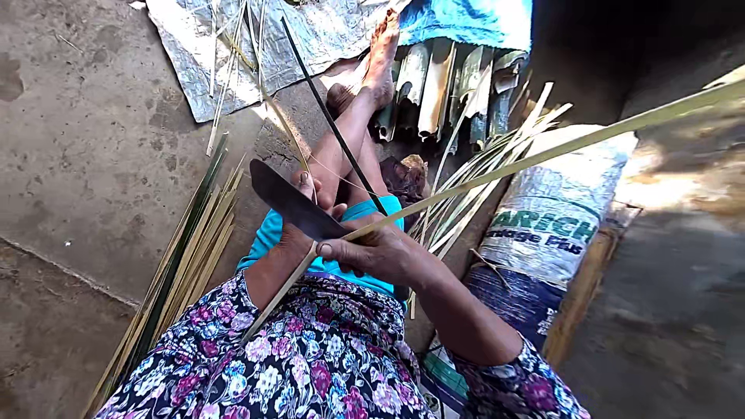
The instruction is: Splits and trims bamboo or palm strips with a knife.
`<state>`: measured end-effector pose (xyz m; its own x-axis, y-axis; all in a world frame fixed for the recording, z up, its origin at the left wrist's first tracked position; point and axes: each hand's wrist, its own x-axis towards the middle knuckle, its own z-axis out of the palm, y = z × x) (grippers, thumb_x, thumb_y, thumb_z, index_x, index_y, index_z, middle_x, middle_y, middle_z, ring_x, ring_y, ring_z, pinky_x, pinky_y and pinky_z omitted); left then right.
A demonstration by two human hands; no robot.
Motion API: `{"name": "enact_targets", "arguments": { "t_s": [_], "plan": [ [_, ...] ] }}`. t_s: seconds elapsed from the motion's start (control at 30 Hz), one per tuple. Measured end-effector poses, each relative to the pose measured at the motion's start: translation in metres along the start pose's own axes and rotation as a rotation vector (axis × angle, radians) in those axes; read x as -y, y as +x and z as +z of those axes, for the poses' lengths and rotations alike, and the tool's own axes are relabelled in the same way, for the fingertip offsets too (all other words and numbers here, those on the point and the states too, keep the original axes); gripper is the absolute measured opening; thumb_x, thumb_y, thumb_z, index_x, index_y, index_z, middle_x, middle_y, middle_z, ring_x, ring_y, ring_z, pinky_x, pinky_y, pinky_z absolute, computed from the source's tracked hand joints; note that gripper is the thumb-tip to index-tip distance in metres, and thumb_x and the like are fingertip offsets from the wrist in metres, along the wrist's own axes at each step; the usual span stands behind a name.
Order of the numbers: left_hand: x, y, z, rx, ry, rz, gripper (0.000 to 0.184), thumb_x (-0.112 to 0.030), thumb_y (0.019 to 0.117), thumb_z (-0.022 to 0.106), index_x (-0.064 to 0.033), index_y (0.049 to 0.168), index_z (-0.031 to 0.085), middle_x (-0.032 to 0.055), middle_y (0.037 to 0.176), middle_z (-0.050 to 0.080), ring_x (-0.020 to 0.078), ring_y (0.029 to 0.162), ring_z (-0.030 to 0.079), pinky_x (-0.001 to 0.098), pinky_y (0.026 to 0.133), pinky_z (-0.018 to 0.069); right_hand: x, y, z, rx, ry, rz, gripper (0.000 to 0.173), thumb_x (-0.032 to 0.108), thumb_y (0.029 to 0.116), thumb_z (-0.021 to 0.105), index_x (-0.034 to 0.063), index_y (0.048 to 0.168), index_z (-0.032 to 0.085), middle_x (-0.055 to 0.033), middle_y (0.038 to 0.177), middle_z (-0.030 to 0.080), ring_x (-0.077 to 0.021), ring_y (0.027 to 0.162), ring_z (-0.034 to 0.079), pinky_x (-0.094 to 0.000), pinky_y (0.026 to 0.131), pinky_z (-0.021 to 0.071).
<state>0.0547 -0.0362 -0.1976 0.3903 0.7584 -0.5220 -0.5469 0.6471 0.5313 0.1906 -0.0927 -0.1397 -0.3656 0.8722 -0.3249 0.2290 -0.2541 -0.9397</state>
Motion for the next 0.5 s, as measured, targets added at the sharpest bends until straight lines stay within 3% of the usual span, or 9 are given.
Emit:
{"name": "enact_targets", "arguments": {
  "t_s": [0.07, 0.13, 0.17, 0.23, 0.3, 0.33, 0.4, 0.43, 0.5],
  "plan": [
    [-0.012, 0.015, -0.007, -0.128, -0.066, 0.055, 0.036, -0.035, 0.1130, 0.027, -0.0204, 0.089, 0.051, -0.0128, 0.049, 0.040, 0.0013, 0.041, 0.045, 0.0195, 0.052, 0.0519, 0.005, -0.015, 0.001, 0.110, -0.055, -0.189, 0.041, 0.043, 0.1020, 0.059, 0.0090, 0.083, 0.069, 0.0122, 0.063, 0.057, 0.0089, 0.054, 0.051, -0.0117, 0.050, 0.0437],
    [-0.031, 0.039, -0.026, -0.317, -0.124, 0.118, 0.037, -0.037, 0.1128, 0.029, -0.0203, 0.086, 0.049, -0.0127, 0.050, 0.037, 0.0010, 0.040, 0.040, 0.0173, 0.049, 0.0479, 0.014, -0.029, -0.004, 0.272, -0.044, -0.373, 0.049, 0.047, 0.1040, 0.055, 0.0079, 0.074, 0.061, 0.0080, 0.058, 0.052, 0.0066, 0.053, 0.047, -0.0131, 0.047, 0.0374],
    [-0.039, 0.051, -0.039, -0.377, -0.151, 0.156, 0.036, -0.036, 0.1128, 0.029, -0.0197, 0.087, 0.047, -0.0121, 0.050, 0.037, 0.0013, 0.040, 0.040, 0.0173, 0.048, 0.0480, 0.017, -0.032, -0.006, 0.319, -0.016, -0.407, 0.049, 0.046, 0.1044, 0.055, 0.0080, 0.074, 0.060, 0.0071, 0.058, 0.051, 0.0059, 0.052, 0.047, -0.0130, 0.047, 0.0364],
    [-0.051, 0.062, -0.055, -0.389, -0.180, 0.201, 0.035, -0.037, 0.1126, 0.031, -0.0195, 0.087, 0.048, -0.0118, 0.051, 0.039, 0.0015, 0.040, 0.041, 0.0172, 0.048, 0.0475, 0.015, -0.031, -0.015, 0.253, 0.041, -0.317, 0.038, 0.044, 0.1036, 0.057, 0.0129, 0.085, 0.067, 0.0118, 0.065, 0.059, 0.0090, 0.058, 0.053, -0.0099, 0.052, 0.0448],
    [-0.051, 0.050, -0.057, -0.163, -0.144, 0.186, 0.043, -0.043, 0.1119, 0.026, -0.0207, 0.089, 0.054, -0.0125, 0.052, 0.045, 0.0003, 0.042, 0.045, 0.0173, 0.048, 0.0485, 0.013, -0.019, -0.022, 0.029, 0.054, -0.128, 0.025, 0.040, 0.0997, 0.062, 0.0205, 0.087, 0.070, 0.0155, 0.066, 0.064, 0.0073, 0.056, 0.058, -0.0118, 0.052, 0.0499],
    [-0.047, 0.038, -0.055, 0.016, -0.102, 0.130, 0.053, -0.054, 0.1093, 0.019, -0.0228, 0.094, 0.059, -0.0122, 0.056, 0.049, 0.0009, 0.046, 0.048, 0.0193, 0.053, 0.0505, 0.012, -0.010, -0.028, -0.067, 0.036, -0.070, 0.022, 0.038, 0.0985, 0.063, 0.0207, 0.087, 0.070, 0.0135, 0.064, 0.065, 0.0044, 0.054, 0.058, -0.0138, 0.050, 0.0506],
    [-0.040, 0.007, -0.043, 0.289, 0.021, -0.016, 0.073, -0.072, 0.1006, 0.009, -0.0276, 0.116, 0.066, -0.0088, 0.072, 0.065, 0.0046, 0.065, 0.064, 0.0265, 0.068, 0.0588, 0.008, 0.008, -0.046, -0.161, -0.033, -0.063, 0.021, 0.035, 0.0995, 0.063, 0.0186, 0.087, 0.069, 0.0108, 0.062, 0.064, 0.0014, 0.050, 0.059, -0.0160, 0.046, 0.0515],
    [-0.037, -0.007, -0.040, 0.372, 0.054, -0.072, 0.075, -0.072, 0.1003, 0.009, -0.0270, 0.131, 0.061, -0.0055, 0.084, 0.070, 0.0081, 0.076, 0.068, 0.0305, 0.076, 0.0603, 0.008, 0.013, -0.055, -0.189, -0.054, -0.064, 0.021, 0.033, 0.1005, 0.061, 0.0184, 0.087, 0.069, 0.0109, 0.062, 0.064, 0.0015, 0.049, 0.058, -0.0160, 0.046, 0.0512],
    [-0.029, -0.023, -0.048, 0.460, 0.043, -0.111, 0.062, -0.062, 0.1051, 0.028, -0.0217, 0.148, 0.048, -0.0007, 0.094, 0.071, 0.0097, 0.084, 0.069, 0.0284, 0.081, 0.0587, 0.011, 0.021, -0.068, -0.314, -0.065, -0.027, 0.023, 0.028, 0.1019, 0.059, 0.0163, 0.085, 0.068, 0.0104, 0.061, 0.064, 0.0013, 0.049, 0.058, -0.0166, 0.045, 0.0504]
  ]
}}
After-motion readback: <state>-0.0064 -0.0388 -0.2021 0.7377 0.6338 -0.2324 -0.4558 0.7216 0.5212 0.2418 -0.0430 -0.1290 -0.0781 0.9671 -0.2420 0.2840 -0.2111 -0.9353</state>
